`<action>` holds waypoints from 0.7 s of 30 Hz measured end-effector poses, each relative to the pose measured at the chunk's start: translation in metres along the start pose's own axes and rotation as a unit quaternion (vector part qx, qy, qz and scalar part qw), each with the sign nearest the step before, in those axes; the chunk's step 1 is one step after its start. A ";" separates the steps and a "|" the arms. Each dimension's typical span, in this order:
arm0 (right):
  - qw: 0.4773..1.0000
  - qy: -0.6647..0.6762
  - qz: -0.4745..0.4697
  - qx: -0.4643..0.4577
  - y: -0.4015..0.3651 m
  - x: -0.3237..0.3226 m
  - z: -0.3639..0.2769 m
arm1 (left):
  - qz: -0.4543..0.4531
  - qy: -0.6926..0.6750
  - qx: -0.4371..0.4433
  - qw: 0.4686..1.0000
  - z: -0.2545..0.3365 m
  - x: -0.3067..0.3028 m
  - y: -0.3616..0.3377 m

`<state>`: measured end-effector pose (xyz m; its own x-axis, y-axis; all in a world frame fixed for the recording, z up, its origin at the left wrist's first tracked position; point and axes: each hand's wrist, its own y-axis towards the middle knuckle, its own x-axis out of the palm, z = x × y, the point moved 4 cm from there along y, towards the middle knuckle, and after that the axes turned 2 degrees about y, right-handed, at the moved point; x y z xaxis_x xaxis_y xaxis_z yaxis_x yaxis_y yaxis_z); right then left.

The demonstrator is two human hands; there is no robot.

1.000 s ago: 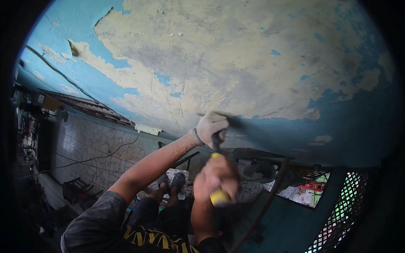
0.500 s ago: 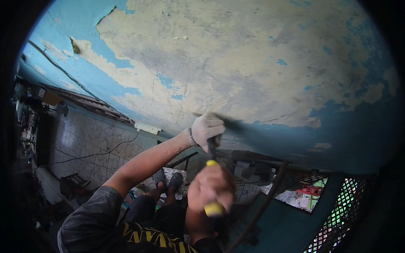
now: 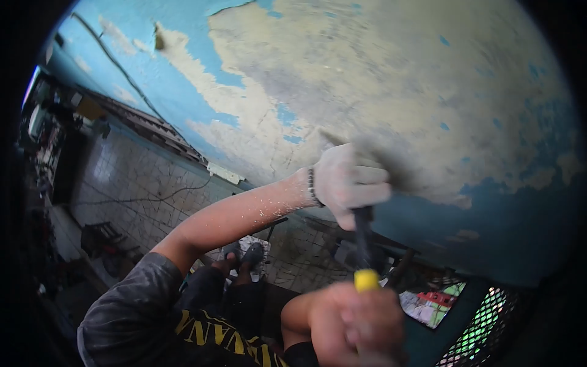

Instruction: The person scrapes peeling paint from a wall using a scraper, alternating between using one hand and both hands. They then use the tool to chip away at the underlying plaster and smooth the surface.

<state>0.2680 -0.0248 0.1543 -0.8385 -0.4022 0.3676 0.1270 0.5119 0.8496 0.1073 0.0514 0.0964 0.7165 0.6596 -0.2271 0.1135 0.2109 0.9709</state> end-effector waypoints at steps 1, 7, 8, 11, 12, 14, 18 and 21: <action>1.000 -0.006 -0.020 -0.009 0.017 0.004 -0.010 | 0.023 0.014 0.022 0.999 0.004 -0.009 0.022; 1.000 -0.025 0.014 0.008 -0.007 0.036 0.014 | 0.073 0.058 -0.033 0.995 -0.006 -0.026 -0.035; 0.999 -0.027 -0.007 0.023 -0.019 0.033 0.026 | 0.077 0.071 -0.049 0.993 -0.010 -0.027 -0.051; 0.998 -0.061 -0.011 0.026 -0.032 0.044 0.034 | 0.097 0.078 -0.086 0.988 -0.017 -0.025 -0.078; 0.997 -0.069 -0.005 0.023 -0.021 0.052 0.032 | 0.096 0.074 -0.102 0.987 -0.012 -0.026 -0.071; 0.998 -0.066 0.002 -0.011 0.010 0.061 0.014 | 0.096 0.069 -0.130 0.985 -0.010 -0.037 -0.034; 0.996 -0.030 -0.016 -0.080 0.050 0.072 -0.018 | 0.129 0.071 -0.108 0.983 0.003 -0.056 0.021; 0.996 -0.059 -0.037 -0.047 0.009 0.090 0.006 | 0.134 0.080 -0.120 0.980 -0.005 -0.055 -0.006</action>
<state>0.1908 -0.0518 0.1930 -0.9031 -0.3417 0.2600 0.1068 0.4077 0.9068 0.0635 0.0174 0.1026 0.5789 0.8154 0.0056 -0.2427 0.1658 0.9558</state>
